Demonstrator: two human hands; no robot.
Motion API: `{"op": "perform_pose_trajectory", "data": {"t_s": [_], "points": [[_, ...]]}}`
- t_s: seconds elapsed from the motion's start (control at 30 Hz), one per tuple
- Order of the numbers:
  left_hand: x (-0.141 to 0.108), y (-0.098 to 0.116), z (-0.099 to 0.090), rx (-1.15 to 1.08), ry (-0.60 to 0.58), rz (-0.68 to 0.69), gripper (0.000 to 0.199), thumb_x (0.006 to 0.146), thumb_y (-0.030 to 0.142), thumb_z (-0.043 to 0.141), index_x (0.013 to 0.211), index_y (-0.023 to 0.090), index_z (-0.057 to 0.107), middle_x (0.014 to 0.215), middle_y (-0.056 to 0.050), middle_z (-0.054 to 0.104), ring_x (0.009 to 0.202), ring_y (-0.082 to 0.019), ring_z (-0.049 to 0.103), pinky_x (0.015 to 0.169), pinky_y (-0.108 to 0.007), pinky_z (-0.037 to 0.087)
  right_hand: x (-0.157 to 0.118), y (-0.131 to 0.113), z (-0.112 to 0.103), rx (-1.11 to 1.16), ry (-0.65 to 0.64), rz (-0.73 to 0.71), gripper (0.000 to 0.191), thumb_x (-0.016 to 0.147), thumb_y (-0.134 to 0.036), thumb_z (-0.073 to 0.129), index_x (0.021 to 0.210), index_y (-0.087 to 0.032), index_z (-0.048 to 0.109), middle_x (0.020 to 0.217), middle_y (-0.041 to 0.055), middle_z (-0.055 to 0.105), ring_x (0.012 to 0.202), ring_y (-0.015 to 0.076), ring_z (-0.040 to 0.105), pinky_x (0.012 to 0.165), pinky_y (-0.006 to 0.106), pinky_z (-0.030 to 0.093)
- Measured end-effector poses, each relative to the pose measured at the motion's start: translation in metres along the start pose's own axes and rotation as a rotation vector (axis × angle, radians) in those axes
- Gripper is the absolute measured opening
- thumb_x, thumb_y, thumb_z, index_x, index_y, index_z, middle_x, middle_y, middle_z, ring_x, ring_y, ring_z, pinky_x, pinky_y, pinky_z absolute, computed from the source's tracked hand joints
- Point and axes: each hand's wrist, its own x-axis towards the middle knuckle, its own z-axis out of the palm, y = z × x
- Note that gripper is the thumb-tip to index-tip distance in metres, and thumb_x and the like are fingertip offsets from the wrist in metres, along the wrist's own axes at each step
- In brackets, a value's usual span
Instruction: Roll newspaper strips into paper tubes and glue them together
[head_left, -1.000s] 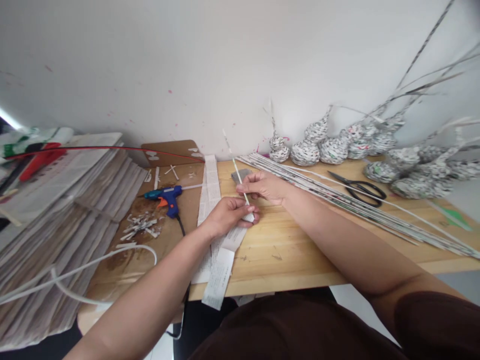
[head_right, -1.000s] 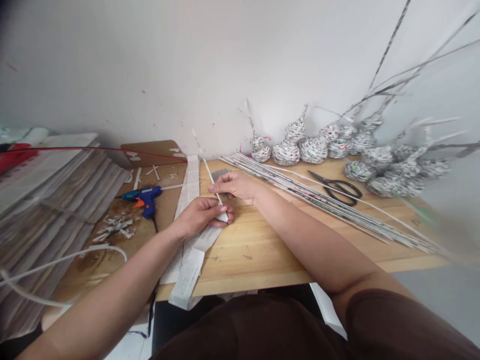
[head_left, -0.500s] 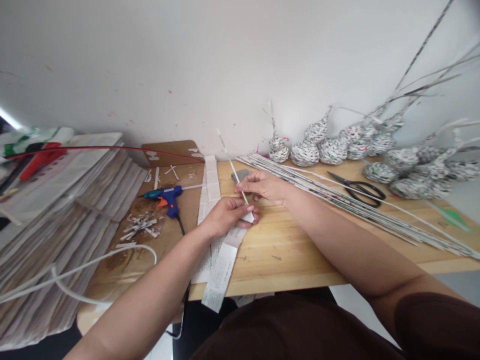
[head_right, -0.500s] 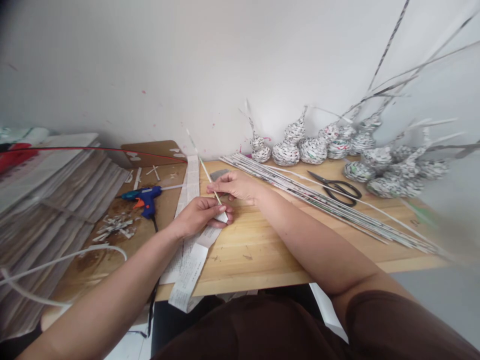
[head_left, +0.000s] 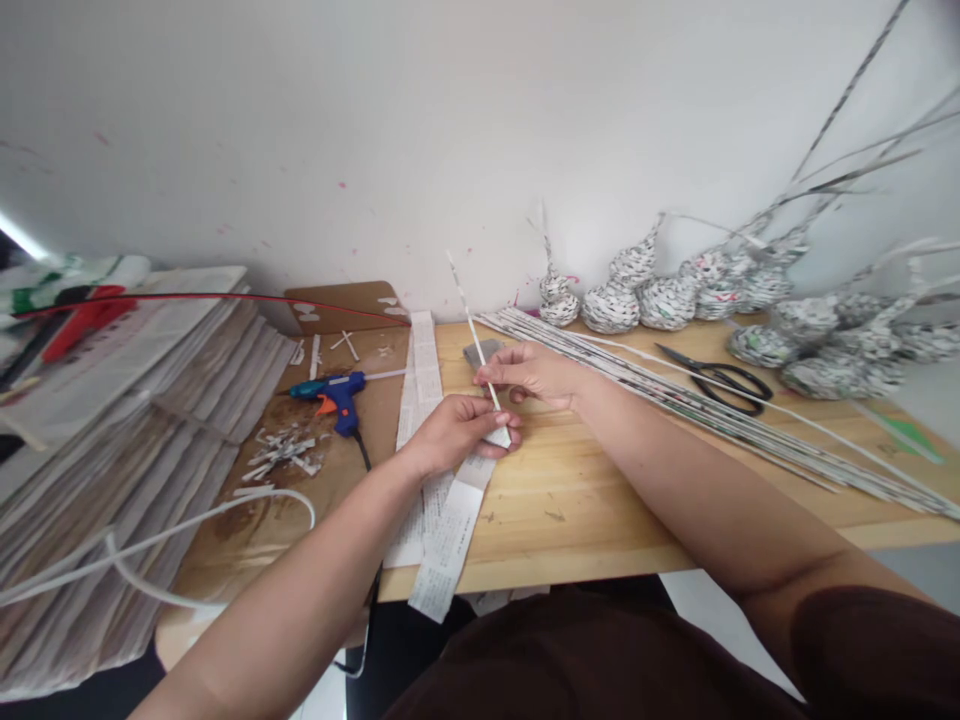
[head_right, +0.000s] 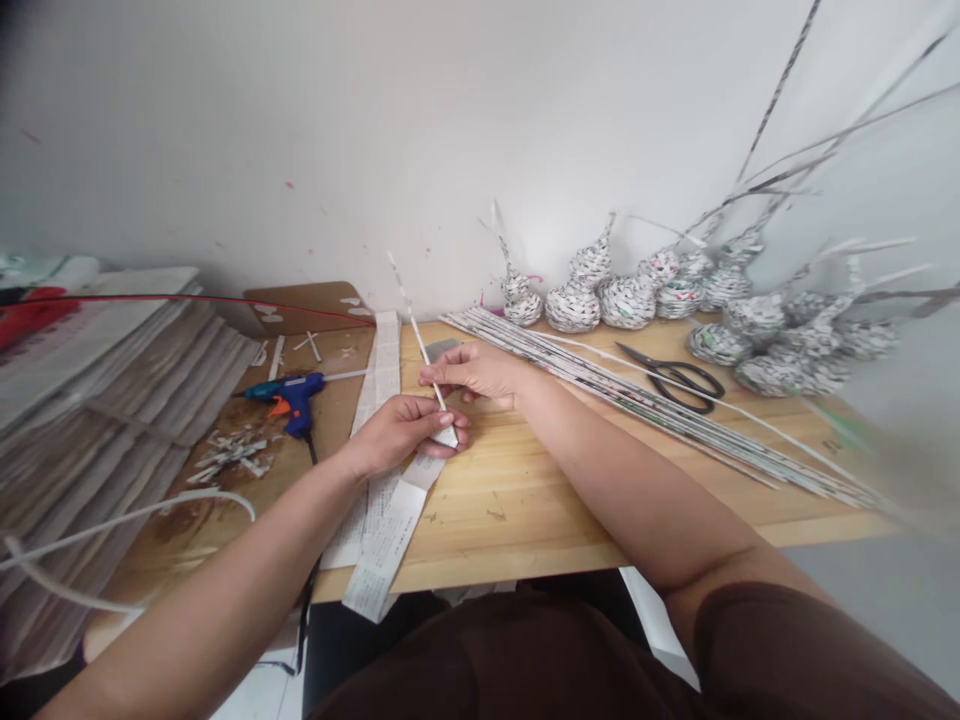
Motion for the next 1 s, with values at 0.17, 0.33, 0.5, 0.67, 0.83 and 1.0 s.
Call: {"op": "perform_pose_trajectory", "data": {"t_s": [0.17,0.33,0.5,0.67,0.83,1.0], "points": [[0.000,0.002,0.002,0.009,0.022,-0.017,0.034,0.075,0.042,0.069,0.089,0.011,0.069,0.081,-0.008,0.069,0.080,-0.016,0.065,0.075,-0.033,0.055,0.002,0.001,0.007,-0.076,0.148,-0.113,0.038,0.061,-0.045,0.080,0.060,-0.014,0.058,0.057,-0.0020,0.055,0.046,0.0050,0.036,0.040,0.020,0.024],[-0.001,0.003,0.003,0.015,0.005,-0.013,0.034,0.076,0.042,0.068,0.090,0.011,0.069,0.082,-0.008,0.069,0.080,-0.016,0.064,0.074,-0.032,0.055,0.008,0.009,0.001,-0.391,0.340,-0.304,0.047,0.084,-0.060,0.050,0.084,-0.016,0.066,0.076,0.0060,0.063,0.061,0.0135,0.053,0.054,0.025,0.039],[0.000,0.003,0.001,0.015,0.002,-0.010,0.034,0.077,0.042,0.067,0.092,0.011,0.069,0.083,-0.008,0.069,0.082,-0.016,0.064,0.074,-0.031,0.055,0.019,0.024,-0.013,-1.189,0.374,-0.418,0.034,0.088,-0.036,0.055,0.114,-0.017,0.064,0.113,0.0136,0.060,0.104,0.0252,0.052,0.087,0.034,0.037],[0.000,0.000,-0.001,0.011,-0.006,0.013,0.032,0.080,0.041,0.065,0.093,0.012,0.069,0.083,-0.008,0.069,0.081,-0.015,0.065,0.074,-0.030,0.055,0.024,0.027,-0.007,-1.406,0.466,-0.243,0.038,0.097,-0.035,0.032,0.103,-0.017,0.065,0.094,0.0129,0.065,0.085,0.0245,0.057,0.069,0.032,0.035],[0.001,0.000,0.000,-0.003,0.004,0.000,0.032,0.078,0.040,0.066,0.091,0.011,0.068,0.082,-0.008,0.069,0.080,-0.015,0.065,0.072,-0.029,0.055,0.026,0.027,-0.006,-1.365,0.498,-0.196,0.044,0.097,-0.047,0.031,0.098,-0.019,0.065,0.095,0.0119,0.068,0.084,0.0234,0.059,0.066,0.030,0.033],[0.002,0.001,-0.001,-0.008,0.031,0.001,0.034,0.077,0.041,0.067,0.090,0.010,0.068,0.082,-0.008,0.070,0.081,-0.016,0.066,0.072,-0.029,0.055,0.032,0.029,-0.010,-1.187,0.590,-0.262,0.052,0.090,-0.061,0.037,0.103,-0.017,0.062,0.097,0.0119,0.067,0.084,0.0237,0.060,0.070,0.031,0.038]]}}
